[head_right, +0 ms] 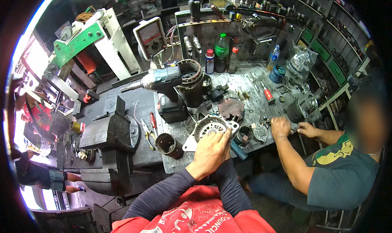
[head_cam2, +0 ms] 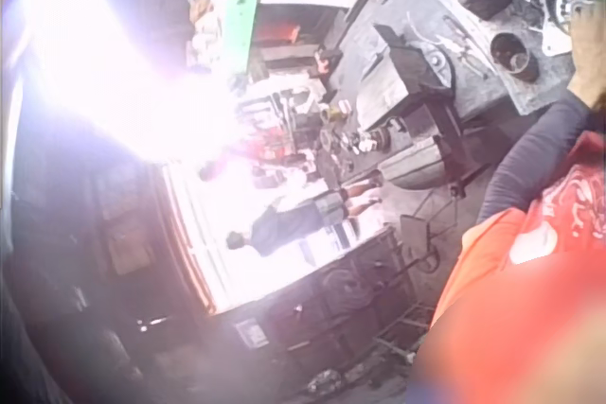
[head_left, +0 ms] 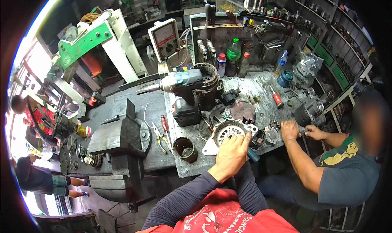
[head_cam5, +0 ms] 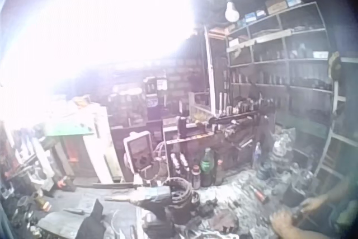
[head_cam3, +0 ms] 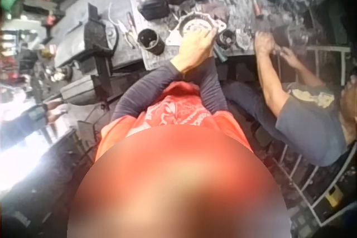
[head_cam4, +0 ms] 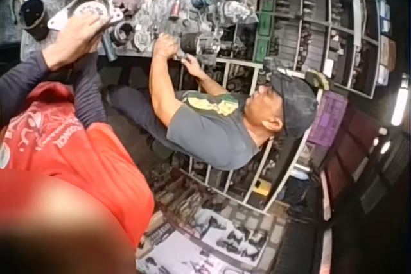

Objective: The person holds a metal housing and repeatedly taps a small cylindrical part into place using a hammer. They also use a screwdriver to adjust components inside the housing and handle a small ring-like part.

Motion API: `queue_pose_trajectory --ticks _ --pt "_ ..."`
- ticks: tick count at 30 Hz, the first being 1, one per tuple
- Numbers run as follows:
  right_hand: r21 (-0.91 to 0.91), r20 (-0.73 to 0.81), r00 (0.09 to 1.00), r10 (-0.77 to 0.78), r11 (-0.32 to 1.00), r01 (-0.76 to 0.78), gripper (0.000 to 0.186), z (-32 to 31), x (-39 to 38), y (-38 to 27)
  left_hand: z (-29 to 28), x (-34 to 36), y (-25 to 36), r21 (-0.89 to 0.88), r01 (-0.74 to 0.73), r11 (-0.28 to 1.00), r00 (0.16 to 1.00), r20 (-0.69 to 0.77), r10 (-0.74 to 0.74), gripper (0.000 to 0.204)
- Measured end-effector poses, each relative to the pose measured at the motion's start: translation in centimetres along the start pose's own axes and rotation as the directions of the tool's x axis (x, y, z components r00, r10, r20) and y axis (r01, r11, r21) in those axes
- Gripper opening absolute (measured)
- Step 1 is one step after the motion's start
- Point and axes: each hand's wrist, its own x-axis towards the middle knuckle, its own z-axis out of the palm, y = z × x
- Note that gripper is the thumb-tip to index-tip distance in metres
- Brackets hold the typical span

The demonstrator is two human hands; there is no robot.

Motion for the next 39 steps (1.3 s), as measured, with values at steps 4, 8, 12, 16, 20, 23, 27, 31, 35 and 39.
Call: queue_pose_trajectory --ticks 4,8,12,16,20,23,27,31,35,39 --pt "-0.041 -0.045 0.997 -0.062 0.997 0.06 0.027 -1.8 0.3 1.0 -0.7 -0.3 -0.7 0.003 -0.08 0.997 0.995 -0.059 0.08 0.049" --pt "-0.163 -0.035 0.996 -0.076 0.984 0.07 0.023 -1.5 0.0 2.2 -3.1 -0.4 -0.9 -0.018 -0.11 0.994 0.976 -0.191 0.105 0.05" --pt "-0.277 -0.062 0.995 0.081 0.956 -0.095 0.02 0.8 -0.3 1.4 -6.0 -0.8 -0.6 -0.492 0.183 0.851 0.836 -0.378 -0.398 0.044" --pt "-0.252 0.01 0.916 0.402 0.887 -0.386 0.03 3.5 -0.4 0.0 -9.7 -2.2 -4.3 -0.969 0.164 0.185 0.588 -0.054 -0.807 0.04" --pt "-0.693 0.098 0.935 0.34 0.697 -0.182 0.037 6.0 -0.7 1.2 -10.1 -5.7 -8.3 -0.975 0.186 0.121 0.396 -0.038 -0.918 0.035" --pt "-0.907 0.364 0.931 0.016 0.236 0.35 0.044 7.1 -0.6 3.0 -8.2 -8.5 -10.2 -0.882 0.395 0.257 0.197 -0.192 -0.962 0.037" --pt "-0.912 0.41 0.912 0.0 -0.036 0.409 0.037 6.9 -0.4 4.2 -5.1 -10.7 -11.3 -0.981 0.155 0.115 0.172 -0.088 -0.981 0.034" --pt "-0.93 0.349 0.936 0.052 -0.104 0.353 0.037 5.0 0.2 4.8 -3.0 -11.4 -11.9 -0.979 0.186 0.082 0.175 -0.049 -0.983 0.037" --pt "-0.962 0.274 0.957 0.091 0.021 0.273 0.037 4.4 0.9 4.7 -2.7 -12.0 -12.3 -0.983 0.169 0.07 0.237 -0.028 -0.971 0.042" --pt "-0.927 0.342 0.935 -0.097 0.126 0.352 0.025 7.4 0.1 2.2 -4.2 -12.7 -10.8 -0.858 0.437 0.27 0.158 -0.222 -0.962 0.046"
